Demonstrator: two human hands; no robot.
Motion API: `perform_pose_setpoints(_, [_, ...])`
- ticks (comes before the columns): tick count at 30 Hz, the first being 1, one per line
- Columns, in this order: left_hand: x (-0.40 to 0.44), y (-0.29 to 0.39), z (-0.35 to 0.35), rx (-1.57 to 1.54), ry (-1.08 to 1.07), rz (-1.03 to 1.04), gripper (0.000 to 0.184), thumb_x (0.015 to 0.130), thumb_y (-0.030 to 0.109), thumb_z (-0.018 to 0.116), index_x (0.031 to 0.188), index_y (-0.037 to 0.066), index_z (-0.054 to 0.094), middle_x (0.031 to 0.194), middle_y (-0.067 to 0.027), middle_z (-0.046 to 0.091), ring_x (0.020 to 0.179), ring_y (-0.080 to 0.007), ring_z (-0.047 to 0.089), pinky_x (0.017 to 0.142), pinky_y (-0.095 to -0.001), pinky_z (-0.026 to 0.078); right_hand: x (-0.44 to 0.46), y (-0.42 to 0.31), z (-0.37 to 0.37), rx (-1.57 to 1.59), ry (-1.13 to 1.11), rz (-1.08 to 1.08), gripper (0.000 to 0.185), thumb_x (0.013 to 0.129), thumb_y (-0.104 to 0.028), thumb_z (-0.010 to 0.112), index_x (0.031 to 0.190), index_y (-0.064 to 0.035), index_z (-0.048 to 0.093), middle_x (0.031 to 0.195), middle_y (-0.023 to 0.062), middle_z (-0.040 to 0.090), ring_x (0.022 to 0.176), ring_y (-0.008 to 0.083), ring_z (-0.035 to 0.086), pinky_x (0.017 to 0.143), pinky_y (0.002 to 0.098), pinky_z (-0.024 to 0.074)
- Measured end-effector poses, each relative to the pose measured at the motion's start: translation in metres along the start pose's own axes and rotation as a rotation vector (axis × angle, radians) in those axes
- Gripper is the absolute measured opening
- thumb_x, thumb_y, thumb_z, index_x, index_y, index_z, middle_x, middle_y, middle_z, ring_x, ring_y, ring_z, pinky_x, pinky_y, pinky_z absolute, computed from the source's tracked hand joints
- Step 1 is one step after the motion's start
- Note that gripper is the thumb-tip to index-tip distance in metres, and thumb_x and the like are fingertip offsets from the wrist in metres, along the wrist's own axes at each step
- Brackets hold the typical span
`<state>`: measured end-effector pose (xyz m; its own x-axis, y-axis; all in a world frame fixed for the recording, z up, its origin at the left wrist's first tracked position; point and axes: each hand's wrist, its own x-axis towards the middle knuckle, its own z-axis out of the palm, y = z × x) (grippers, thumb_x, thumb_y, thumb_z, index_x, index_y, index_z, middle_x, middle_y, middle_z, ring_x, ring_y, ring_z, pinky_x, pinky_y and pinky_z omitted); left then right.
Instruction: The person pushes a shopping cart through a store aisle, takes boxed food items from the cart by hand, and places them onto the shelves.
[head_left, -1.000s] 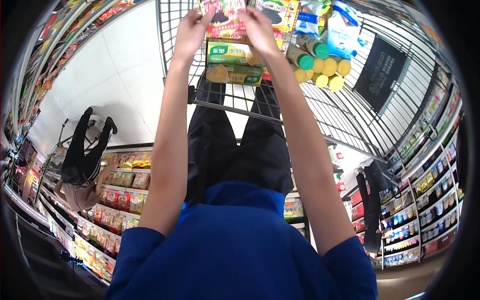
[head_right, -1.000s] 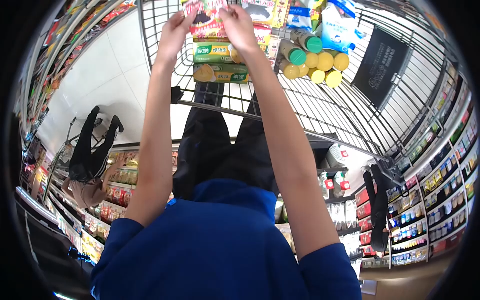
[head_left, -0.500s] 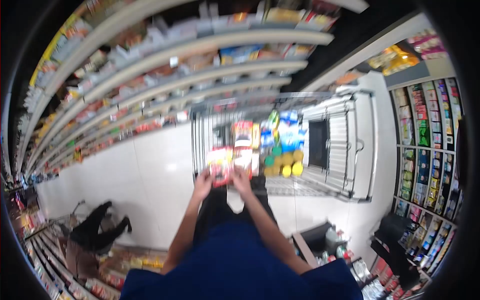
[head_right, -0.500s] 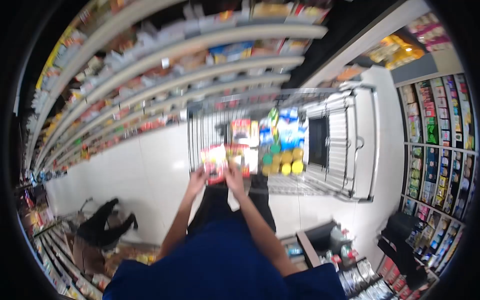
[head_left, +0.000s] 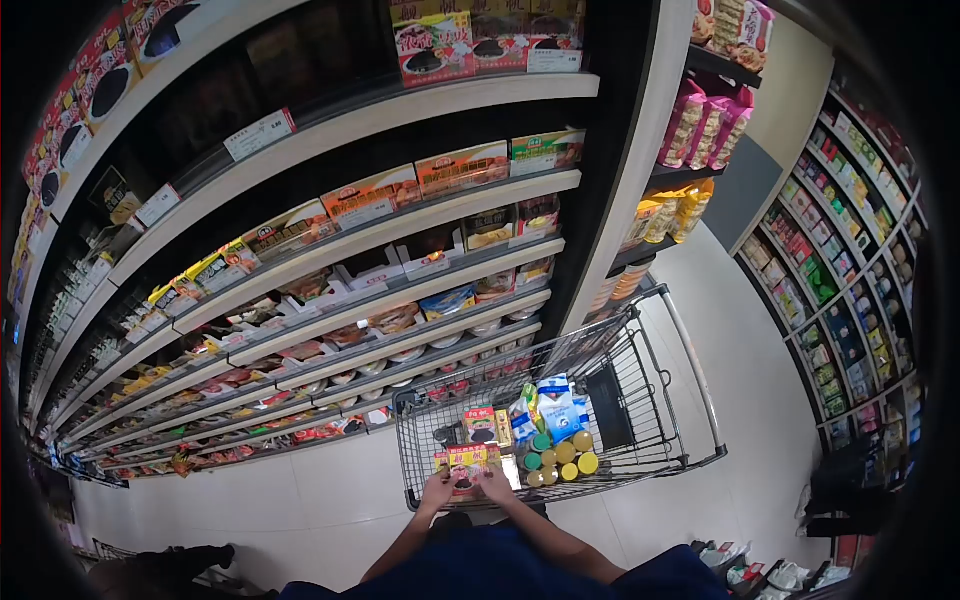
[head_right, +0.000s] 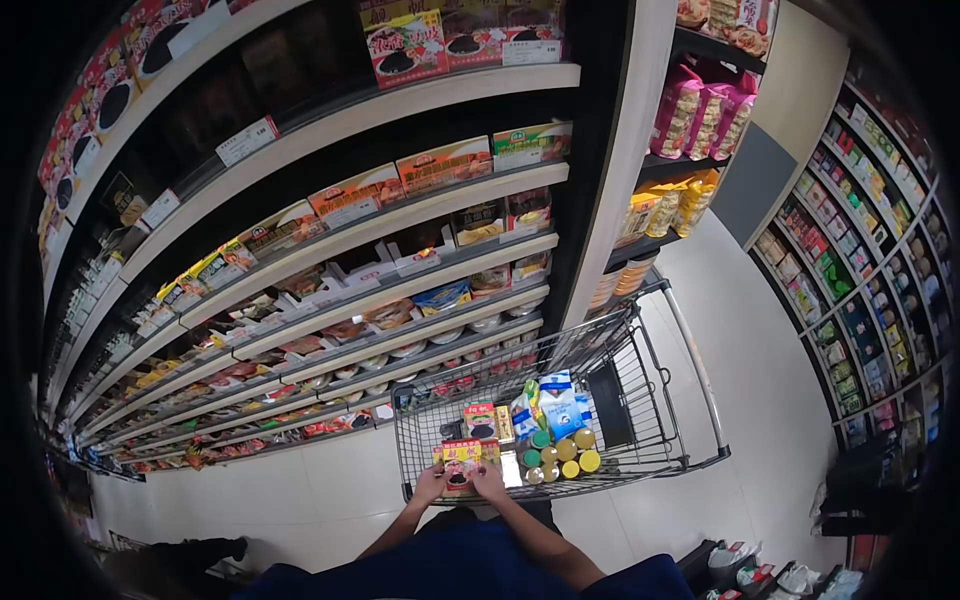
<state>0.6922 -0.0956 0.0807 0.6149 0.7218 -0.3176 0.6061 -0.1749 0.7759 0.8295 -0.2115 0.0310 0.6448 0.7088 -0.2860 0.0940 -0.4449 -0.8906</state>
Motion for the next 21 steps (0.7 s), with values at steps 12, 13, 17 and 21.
perform_pose_setpoints(12, [0.077, 0.357, -0.141, 0.049, 0.443, 0.611, 0.04, 0.094, 0.024, 0.066, 0.126, 0.002, 0.059, 0.108, -0.0239, 0.069, 0.101, -0.0433, 0.065, 0.085, -0.0456, 0.052, 0.119, -0.323, -0.181, 0.502, 0.277, -0.661, 0.041, 0.093, -0.012, 0.067, 0.127, 0.0008, 0.048, 0.102, 0.0067, 0.065, 0.092, 0.0111, 0.062, 0.076, 0.025, 0.0501])
perform_pose_setpoints(13, [0.094, 0.38, -0.153, 0.117, 0.633, 0.805, 0.038, 0.092, 0.02, 0.067, 0.126, 0.004, 0.06, 0.109, -0.022, 0.067, 0.1, -0.0428, 0.064, 0.085, -0.0461, 0.051, 0.114, -0.366, -0.206, 0.412, 0.322, -0.688, 0.043, 0.092, -0.013, 0.069, 0.127, 0.0011, 0.048, 0.106, 0.0088, 0.064, 0.098, 0.0126, 0.061, 0.08, 0.0257, 0.05])
perform_pose_setpoints(17, [0.075, 0.524, -0.228, 0.164, 0.76, 1.12, 0.039, 0.086, 0.01, 0.068, 0.124, 0.007, 0.06, 0.111, -0.0144, 0.062, 0.103, -0.037, 0.062, 0.084, -0.0454, 0.051, 0.124, -0.492, -0.282, 0.393, 0.468, -1.011, 0.053, 0.087, -0.017, 0.073, 0.129, 0.0018, 0.046, 0.118, 0.0181, 0.063, 0.112, 0.0229, 0.062, 0.091, 0.034, 0.0493])
perform_pose_setpoints(21, [0.071, 0.622, -0.273, 0.273, 0.837, 1.269, 0.035, 0.084, 0.007, 0.067, 0.118, 0.005, 0.06, 0.111, -0.0162, 0.063, 0.102, -0.0367, 0.063, 0.083, -0.0457, 0.052, 0.115, -0.585, -0.342, 0.367, 0.551, -1.188, 0.055, 0.086, -0.017, 0.073, 0.129, 0.0022, 0.045, 0.119, 0.0201, 0.063, 0.113, 0.0281, 0.062, 0.095, 0.0389, 0.048])
